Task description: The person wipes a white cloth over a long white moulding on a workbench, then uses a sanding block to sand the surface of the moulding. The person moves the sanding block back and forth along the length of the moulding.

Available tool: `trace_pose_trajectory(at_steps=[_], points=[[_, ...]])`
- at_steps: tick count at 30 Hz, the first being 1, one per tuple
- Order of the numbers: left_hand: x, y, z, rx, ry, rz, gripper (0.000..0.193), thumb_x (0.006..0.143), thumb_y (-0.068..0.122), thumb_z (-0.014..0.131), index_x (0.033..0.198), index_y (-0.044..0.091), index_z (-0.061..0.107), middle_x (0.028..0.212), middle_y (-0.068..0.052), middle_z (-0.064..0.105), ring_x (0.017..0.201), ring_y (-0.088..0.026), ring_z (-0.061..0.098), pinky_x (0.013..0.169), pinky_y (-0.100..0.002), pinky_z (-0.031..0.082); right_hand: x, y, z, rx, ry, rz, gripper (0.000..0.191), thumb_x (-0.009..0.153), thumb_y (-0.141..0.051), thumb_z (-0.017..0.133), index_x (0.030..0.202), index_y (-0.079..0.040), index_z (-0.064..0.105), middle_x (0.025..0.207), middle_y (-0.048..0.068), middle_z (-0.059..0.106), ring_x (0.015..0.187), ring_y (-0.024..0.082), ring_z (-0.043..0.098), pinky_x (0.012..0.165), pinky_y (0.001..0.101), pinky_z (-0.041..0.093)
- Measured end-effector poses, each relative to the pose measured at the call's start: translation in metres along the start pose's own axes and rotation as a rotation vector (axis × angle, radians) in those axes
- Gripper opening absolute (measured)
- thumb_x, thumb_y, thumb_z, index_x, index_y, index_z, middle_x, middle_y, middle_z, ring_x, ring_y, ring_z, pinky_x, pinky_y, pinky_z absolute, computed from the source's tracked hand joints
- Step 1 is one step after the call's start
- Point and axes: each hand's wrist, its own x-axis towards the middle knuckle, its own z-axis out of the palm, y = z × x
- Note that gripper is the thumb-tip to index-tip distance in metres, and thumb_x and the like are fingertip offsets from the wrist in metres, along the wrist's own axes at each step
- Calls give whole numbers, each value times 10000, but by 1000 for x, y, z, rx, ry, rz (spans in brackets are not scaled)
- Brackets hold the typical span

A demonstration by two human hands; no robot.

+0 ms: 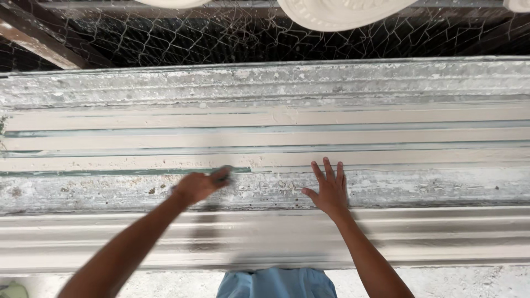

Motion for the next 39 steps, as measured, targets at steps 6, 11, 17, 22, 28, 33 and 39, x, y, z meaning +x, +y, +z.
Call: trace_pose_trajectory(at_steps=[6, 11, 17, 22, 28, 33, 39], points=[[89, 85, -9, -400, 269, 18, 594, 921, 47, 610, 1444, 302, 487, 1569, -56, 433, 756, -276, 708, 672, -428, 619, 4, 5, -1, -10, 41, -17, 990, 766, -761, 661, 1590, -367, 280, 1711, 51, 126, 1551, 457, 22, 1207, 620, 194], [-22, 21, 52, -993, 328, -275, 287, 1007, 238, 577, 1210, 81, 707, 1104, -124, 704, 880, -216, 715, 885, -388, 628, 6, 12, 8, -44, 34, -2, 1016, 752, -773, 654, 1598, -380, 253, 1712, 62, 118, 1549, 467, 26, 1195, 629, 213], [-98, -76, 104, -663, 231, -440, 412, 1021, 384, 455, 1286, 152, 669, 1278, -102, 682, 931, -247, 752, 949, -389, 638, 8, 19, 21, -59, 56, -17, 1024, 758, -768, 644, 1610, -372, 237, 1719, 80, 99, 1542, 502, 27, 1180, 671, 226], [17, 6, 68, -592, 406, -127, 331, 1063, 297, 467, 1234, 128, 695, 1387, -132, 654, 1068, -297, 713, 1018, -425, 560, 10, 19, 21, -92, 58, -11, 1037, 750, -780, 630, 1611, -372, 222, 1722, 71, 74, 1545, 504, 8, 1162, 679, 268], [71, 77, 21, -711, 408, -188, 253, 984, 139, 552, 1208, 98, 662, 1216, -156, 664, 873, -396, 727, 809, -518, 609, 8, 15, 12, -75, 7, 2, 1044, 762, -789, 628, 1608, -362, 190, 1719, 55, 32, 1546, 477, -44, 1171, 674, 241], [76, 87, 0, -659, 415, -205, 205, 972, 146, 564, 1130, 99, 685, 1190, -175, 651, 846, -397, 731, 757, -512, 627, 8, 9, 9, -107, -24, 38, 1033, 791, -779, 618, 1625, -370, 165, 1731, 51, 5, 1551, 480, -56, 1188, 666, 220], [85, 104, -10, -621, 437, -184, 188, 1005, 175, 593, 1146, 80, 674, 1195, -150, 663, 864, -379, 738, 728, -496, 634, 8, 12, 2, -55, -26, 36, 1023, 783, -768, 625, 1617, -392, 168, 1734, 41, 14, 1570, 463, -40, 1209, 636, 232]])
